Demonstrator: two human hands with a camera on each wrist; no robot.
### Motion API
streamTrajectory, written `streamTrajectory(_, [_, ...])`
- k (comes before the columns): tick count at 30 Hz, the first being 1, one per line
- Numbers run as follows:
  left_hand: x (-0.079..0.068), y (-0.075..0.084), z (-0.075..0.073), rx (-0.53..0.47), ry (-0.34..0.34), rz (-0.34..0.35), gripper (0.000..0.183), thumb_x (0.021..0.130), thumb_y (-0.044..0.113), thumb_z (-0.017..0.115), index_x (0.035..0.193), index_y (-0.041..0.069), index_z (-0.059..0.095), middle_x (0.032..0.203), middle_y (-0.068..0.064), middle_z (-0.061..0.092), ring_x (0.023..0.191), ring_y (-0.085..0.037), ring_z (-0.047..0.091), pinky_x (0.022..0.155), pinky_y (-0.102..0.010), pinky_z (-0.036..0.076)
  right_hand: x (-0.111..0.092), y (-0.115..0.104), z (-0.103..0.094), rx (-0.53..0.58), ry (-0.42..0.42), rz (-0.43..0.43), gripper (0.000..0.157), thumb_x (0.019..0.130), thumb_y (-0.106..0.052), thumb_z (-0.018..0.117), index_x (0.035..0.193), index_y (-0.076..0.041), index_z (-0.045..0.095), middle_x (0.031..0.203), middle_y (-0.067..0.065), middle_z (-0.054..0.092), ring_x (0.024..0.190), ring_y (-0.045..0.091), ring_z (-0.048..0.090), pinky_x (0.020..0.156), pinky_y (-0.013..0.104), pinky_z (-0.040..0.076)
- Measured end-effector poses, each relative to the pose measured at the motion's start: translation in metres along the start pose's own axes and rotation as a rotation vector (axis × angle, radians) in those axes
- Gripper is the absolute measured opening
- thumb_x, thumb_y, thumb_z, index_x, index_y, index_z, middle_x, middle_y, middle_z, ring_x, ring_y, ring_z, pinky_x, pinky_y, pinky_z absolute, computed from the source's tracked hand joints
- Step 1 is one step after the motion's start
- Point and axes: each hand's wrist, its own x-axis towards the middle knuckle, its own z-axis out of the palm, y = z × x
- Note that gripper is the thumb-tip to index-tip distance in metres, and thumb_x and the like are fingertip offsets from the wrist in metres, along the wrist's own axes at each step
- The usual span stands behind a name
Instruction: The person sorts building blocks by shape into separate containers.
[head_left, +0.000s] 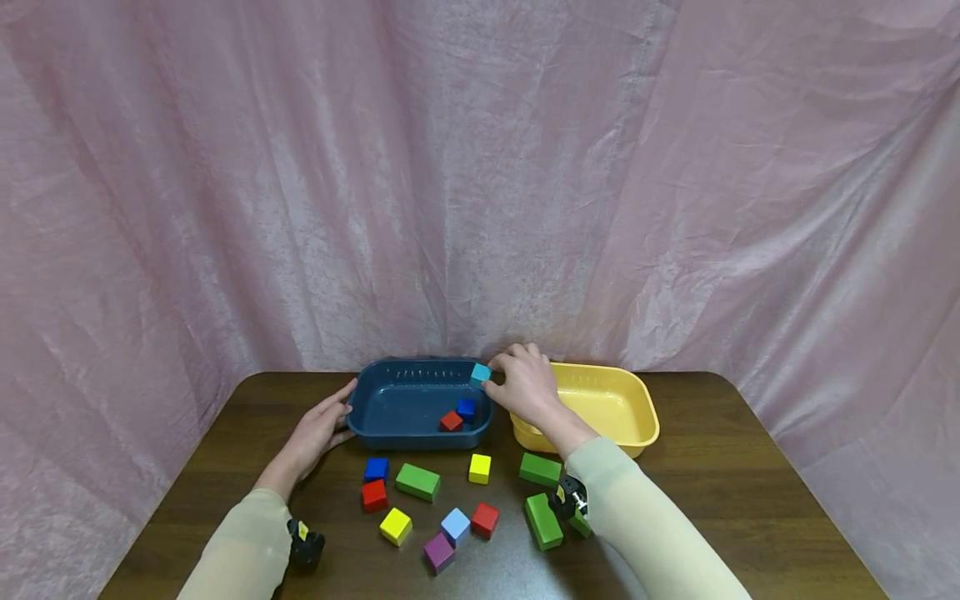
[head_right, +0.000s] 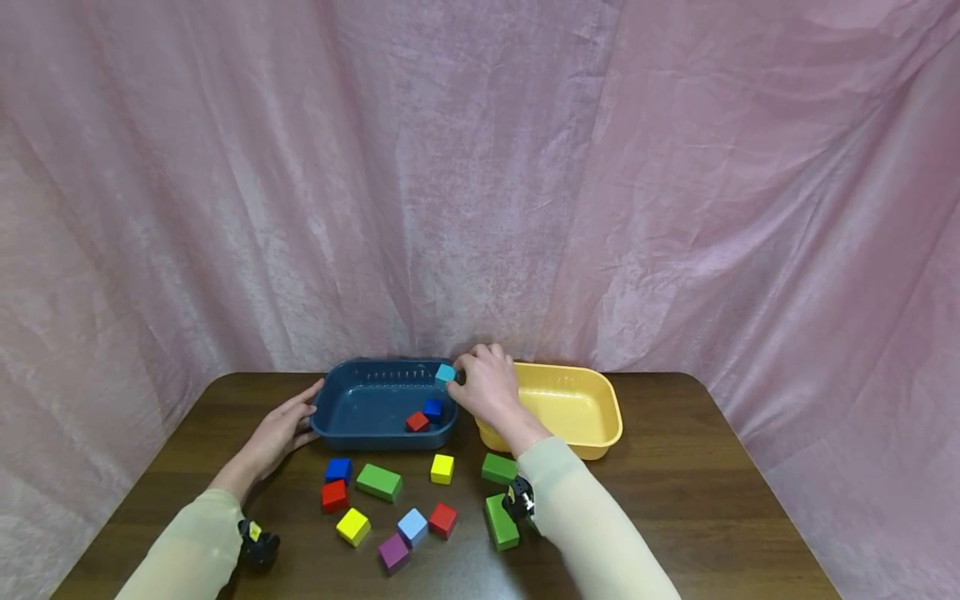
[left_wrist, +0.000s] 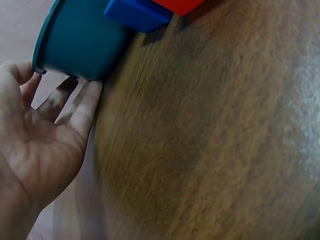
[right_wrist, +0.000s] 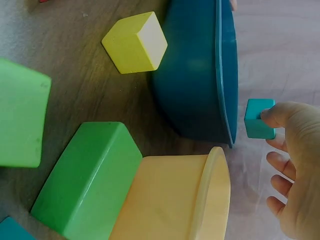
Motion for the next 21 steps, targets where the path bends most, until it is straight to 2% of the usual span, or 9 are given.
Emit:
streamTrajectory(8, [0.0,0.0,0.001,0.001,0.002,0.002,0.056,0.109,0.023,0.042,0.164,0.027,0.028,0.168,-0.014,0.021,0.139,-0.04,0.045,0.109,-0.054,0.041,0.01,-0.005,0.008,-0.025,-0.034,0.034,0.028,0.09,-0.042,0.075,0.11,-0.022,0.079,0.113,0.001,0.062,0.105,0.024,0.047,0.086,0.039,0.043])
streamTrajectory(13, [0.002,0.0,0.002,0.005,-0.008,0.007,0.057,0.109,0.023,0.041,0.164,0.026,0.027,0.168,-0.015,0.02,0.139,-0.04,0.045,0.109,-0.053,0.041,0.013,-0.007,0.01,-0.029,-0.034,0.039,0.034,0.091,-0.042,0.074,0.119,-0.021,0.077,0.117,0.002,0.064,0.108,0.025,0.048,0.089,0.04,0.043])
streamTrajectory(17, [0.004,0.001,0.004,0.004,-0.009,0.005,0.057,0.108,0.023,0.041,0.164,0.027,0.028,0.168,-0.015,0.021,0.139,-0.04,0.045,0.109,-0.053,0.041,0.011,-0.005,0.009,-0.013,-0.034,0.04,0.041,0.092,-0.041,0.074,0.127,-0.02,0.074,0.122,0.003,0.064,0.112,0.026,0.048,0.092,0.041,0.043])
streamTrajectory(21, [0.005,0.002,0.005,-0.005,0.005,0.005,0.057,0.108,0.022,0.042,0.163,0.026,0.031,0.166,-0.017,0.024,0.137,-0.041,0.047,0.109,-0.054,0.042,0.006,0.0,0.006,0.011,-0.024,0.031,0.04,0.093,-0.039,0.074,0.127,-0.018,0.073,0.122,0.004,0.063,0.115,0.028,0.048,0.094,0.043,0.042])
